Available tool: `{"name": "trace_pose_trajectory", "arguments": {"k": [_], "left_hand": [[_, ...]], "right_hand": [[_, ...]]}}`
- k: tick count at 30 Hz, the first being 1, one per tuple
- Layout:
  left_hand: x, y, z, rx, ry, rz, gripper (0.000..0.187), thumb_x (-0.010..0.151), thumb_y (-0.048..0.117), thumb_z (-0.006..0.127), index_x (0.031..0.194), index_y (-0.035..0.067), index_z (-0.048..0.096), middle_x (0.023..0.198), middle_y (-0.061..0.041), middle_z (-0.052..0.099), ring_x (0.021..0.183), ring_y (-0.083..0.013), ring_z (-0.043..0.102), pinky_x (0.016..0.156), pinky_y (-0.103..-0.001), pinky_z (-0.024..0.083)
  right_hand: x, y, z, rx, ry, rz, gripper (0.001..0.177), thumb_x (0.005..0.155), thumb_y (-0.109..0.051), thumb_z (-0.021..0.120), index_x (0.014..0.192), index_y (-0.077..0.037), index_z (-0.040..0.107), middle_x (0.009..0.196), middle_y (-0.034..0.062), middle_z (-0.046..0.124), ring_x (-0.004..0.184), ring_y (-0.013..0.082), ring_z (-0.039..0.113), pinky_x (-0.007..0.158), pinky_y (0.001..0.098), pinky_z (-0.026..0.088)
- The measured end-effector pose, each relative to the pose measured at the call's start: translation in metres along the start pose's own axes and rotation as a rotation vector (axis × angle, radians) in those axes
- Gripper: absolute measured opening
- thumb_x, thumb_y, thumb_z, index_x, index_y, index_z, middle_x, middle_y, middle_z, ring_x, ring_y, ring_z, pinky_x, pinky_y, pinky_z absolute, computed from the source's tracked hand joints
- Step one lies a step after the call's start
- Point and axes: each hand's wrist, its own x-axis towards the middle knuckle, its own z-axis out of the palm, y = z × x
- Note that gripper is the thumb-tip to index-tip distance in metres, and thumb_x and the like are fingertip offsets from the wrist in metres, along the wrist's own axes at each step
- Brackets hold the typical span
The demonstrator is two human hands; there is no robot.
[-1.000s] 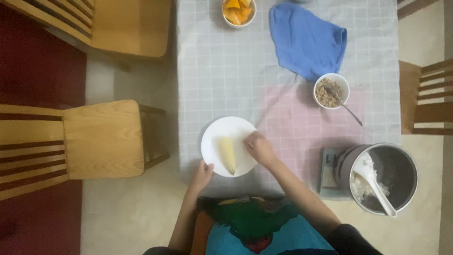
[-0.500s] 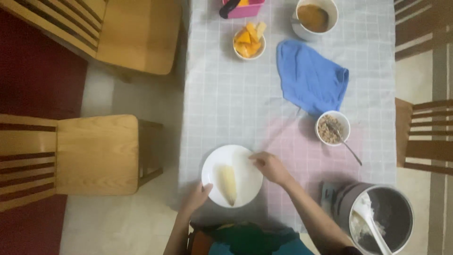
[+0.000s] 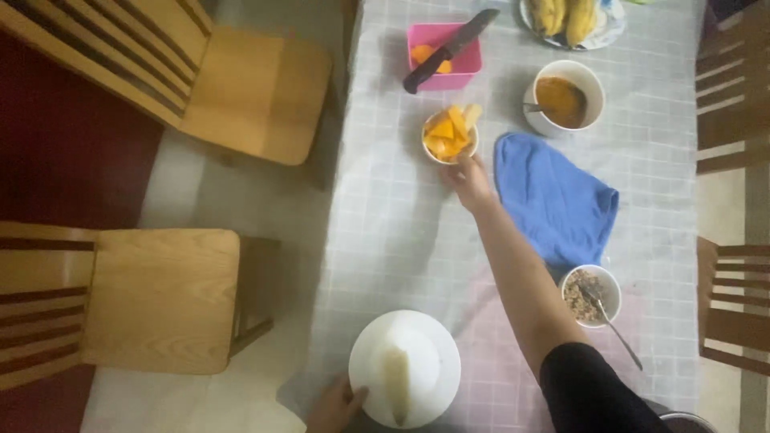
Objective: Clearing dishes, food items, and utensils from a dining table and moving them to the kitchen sink after a meal.
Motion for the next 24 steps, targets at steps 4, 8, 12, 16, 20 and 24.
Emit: {"name": "trace_pose_trajectory", "arguments": {"k": [4,8,12,16,20,24], "left_hand": [[0.005,-0.022,0.009,-0.166,-0.006,0.021,0.056,0.095,0.045,0.064,0.14,0.012,0.056,0.13,-0.012,0.064,0.105,-0.0241,0.073,0.093,-0.039,0.058],[-0.025,0.018,-0.013,-0.145,0.017,0.035,0.058,0.094,0.042,0.063,0.144,0.014,0.054,0.129,-0.014,0.064,0.103,-0.0277,0.072,0.093,-0.041,0.058],[-0.001,-0.002,-0.005,-0.345,0.095,0.264,0.059,0.094,0.038,0.064,0.143,0.01,0.048,0.138,-0.014,0.058,0.111,-0.0255,0.069,0.093,-0.041,0.057],[-0.024,0.01,-0.012,-0.224,0.026,0.129,0.053,0.098,0.035,0.06,0.143,0.008,0.051,0.123,-0.015,0.07,0.104,-0.0238,0.072,0.092,-0.041,0.056],[-0.001,-0.019,0.014,-0.261,0.155,0.26,0.051,0.099,0.032,0.057,0.14,0.003,0.049,0.116,-0.015,0.071,0.102,-0.0246,0.07,0.089,-0.041,0.057],[0.001,-0.024,0.048,-0.165,0.354,0.387,0.048,0.102,0.028,0.057,0.138,-0.003,0.049,0.121,-0.022,0.066,0.105,-0.0318,0.067,0.089,-0.044,0.054]], "right_hand": [[0.026,0.016,-0.003,-0.025,0.157,-0.092,0.034,0.096,-0.013,0.058,0.129,-0.006,0.056,0.11,0.0048,0.07,0.096,0.019,0.072,0.087,0.037,0.061],[0.015,0.064,-0.091,-0.165,0.16,-0.183,0.03,0.108,-0.016,0.063,0.134,0.0,0.06,0.107,0.0109,0.062,0.085,0.0233,0.058,0.069,0.0375,0.049],[-0.122,0.045,-0.088,-0.105,0.134,-0.102,0.041,0.105,-0.016,0.064,0.142,-0.003,0.058,0.123,0.0098,0.062,0.103,0.0203,0.06,0.082,0.0327,0.053],[-0.287,0.043,-0.071,-0.226,0.262,0.005,0.047,0.096,-0.01,0.061,0.141,-0.002,0.053,0.131,0.0113,0.063,0.115,0.0239,0.066,0.096,0.0367,0.058],[-0.367,0.073,-0.086,-0.243,0.288,0.054,0.045,0.1,-0.011,0.056,0.142,0.003,0.051,0.134,0.0169,0.061,0.118,0.0286,0.064,0.1,0.0414,0.056],[-0.433,0.103,-0.094,-0.149,0.372,0.073,0.046,0.1,-0.011,0.052,0.142,0.006,0.049,0.135,0.0183,0.061,0.121,0.0298,0.064,0.103,0.0419,0.055]]}}
